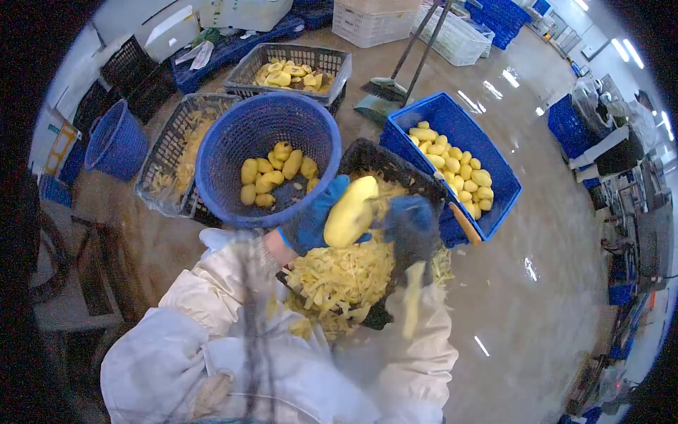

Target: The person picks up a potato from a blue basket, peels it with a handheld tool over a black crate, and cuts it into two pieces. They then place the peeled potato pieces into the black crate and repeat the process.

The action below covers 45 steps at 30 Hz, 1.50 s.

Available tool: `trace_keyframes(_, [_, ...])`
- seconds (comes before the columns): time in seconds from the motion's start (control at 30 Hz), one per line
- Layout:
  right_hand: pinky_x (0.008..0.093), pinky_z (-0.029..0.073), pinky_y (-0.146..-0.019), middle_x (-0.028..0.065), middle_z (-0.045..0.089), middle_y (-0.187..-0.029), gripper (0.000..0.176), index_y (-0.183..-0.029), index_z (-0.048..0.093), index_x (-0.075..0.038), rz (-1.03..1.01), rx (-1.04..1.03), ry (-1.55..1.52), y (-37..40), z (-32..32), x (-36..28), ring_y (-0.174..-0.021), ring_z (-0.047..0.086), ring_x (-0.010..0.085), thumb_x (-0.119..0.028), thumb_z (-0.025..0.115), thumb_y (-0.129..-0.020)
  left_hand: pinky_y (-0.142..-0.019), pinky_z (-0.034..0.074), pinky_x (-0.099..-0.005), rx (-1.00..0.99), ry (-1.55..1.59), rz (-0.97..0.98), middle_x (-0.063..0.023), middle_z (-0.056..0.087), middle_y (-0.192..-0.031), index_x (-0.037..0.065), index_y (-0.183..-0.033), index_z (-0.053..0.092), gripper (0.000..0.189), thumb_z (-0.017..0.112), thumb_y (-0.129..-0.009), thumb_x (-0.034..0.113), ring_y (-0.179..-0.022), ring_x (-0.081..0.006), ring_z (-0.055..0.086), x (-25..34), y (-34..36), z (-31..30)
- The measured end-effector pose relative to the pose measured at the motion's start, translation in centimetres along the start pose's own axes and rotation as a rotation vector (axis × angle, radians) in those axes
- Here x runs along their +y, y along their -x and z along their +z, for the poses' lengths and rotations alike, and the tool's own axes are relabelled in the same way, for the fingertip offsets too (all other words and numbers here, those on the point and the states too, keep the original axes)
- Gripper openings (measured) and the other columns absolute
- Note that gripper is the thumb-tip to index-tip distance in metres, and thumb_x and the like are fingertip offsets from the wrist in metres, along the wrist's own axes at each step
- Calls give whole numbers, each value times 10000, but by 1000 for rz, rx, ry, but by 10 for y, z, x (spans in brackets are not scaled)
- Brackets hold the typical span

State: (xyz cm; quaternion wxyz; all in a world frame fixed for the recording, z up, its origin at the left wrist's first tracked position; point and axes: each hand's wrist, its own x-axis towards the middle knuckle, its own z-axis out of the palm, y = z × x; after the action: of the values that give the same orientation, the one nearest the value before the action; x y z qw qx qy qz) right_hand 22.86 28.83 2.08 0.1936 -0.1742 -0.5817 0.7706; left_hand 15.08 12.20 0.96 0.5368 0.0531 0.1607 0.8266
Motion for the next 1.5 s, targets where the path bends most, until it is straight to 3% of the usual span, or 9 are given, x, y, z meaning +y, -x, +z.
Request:
trace_keyframes(0.27, [215,465,-510,50,632,-782,180,-940,612,-11,-357,101,-150,-16,-12,1,-586,584,110,-91,685,-796,-753,547,-408,-5,-147,-122,-176,613,-1035,31,-1210,501,490,546,-898,406,-873,-307,633,-11,1,-5])
trace_keyframes(0.53, [221,427,-481,34,618,-756,126,-892,608,-37,8,-144,209,-8,-8,11,-532,534,115,-140,637,-824,-781,526,-379,-310,185,-39,-151,622,-1015,35,-1193,522,429,502,-922,367,-876,-246,631,-15,-16,-50])
trace_keyframes(0.67, [285,477,-582,101,615,-843,153,-907,604,-2,-851,-171,1058,-25,-37,-6,-722,590,154,-110,625,-802,-788,517,-376,28,-25,-102,-155,613,-1013,12,-1172,518,468,535,-898,390,-881,-274,618,-7,-4,-13])
trace_keyframes(0.7, [256,461,-530,84,620,-796,150,-900,601,-6,-531,-238,553,-7,-24,2,-637,576,135,-111,653,-806,-774,521,-389,-58,-550,278,-166,610,-1016,17,-1173,517,468,545,-892,390,-875,-286,617,-2,-5,-18])
trace_keyframes(0.77, [227,442,-472,66,619,-733,136,-871,593,-13,-144,-336,88,22,10,20,-547,564,118,-101,675,-809,-743,531,-411,11,225,-49,-176,604,-1021,29,-1177,513,480,549,-884,407,-877,-296,617,4,-14,-24])
trace_keyframes(0.87, [223,436,-473,61,610,-714,92,-840,589,-10,80,-311,55,-5,-8,8,-547,558,108,-85,639,-829,-737,533,-424,-41,-209,43,-190,600,-1061,28,-1207,506,522,524,-888,440,-891,-313,616,-5,-7,-27])
trace_keyframes(1.07, [194,405,-473,17,571,-670,127,-840,596,-26,-987,16,880,-58,-68,28,-550,524,80,-150,599,-869,-844,509,-476,8,32,-106,-200,577,-1143,15,-1251,486,572,511,-898,464,-984,-356,596,-4,-8,-16])
trace_keyframes(1.13, [218,429,-518,42,585,-686,98,-917,608,-40,60,-17,-42,-3,-16,-11,-565,541,111,-66,641,-829,-865,501,-470,-31,144,-82,-195,574,-1151,14,-1243,492,566,506,-902,466,-995,-342,594,-3,-15,-31])
trace_keyframes(1.5, [246,486,-636,36,605,-869,112,-929,599,-32,-25,31,-370,-54,-62,14,-712,564,127,-113,613,-852,-776,526,-447,-2,-132,-132,-218,591,-1124,5,-1265,471,569,509,-900,440,-952,-343,612,-15,5,-8])
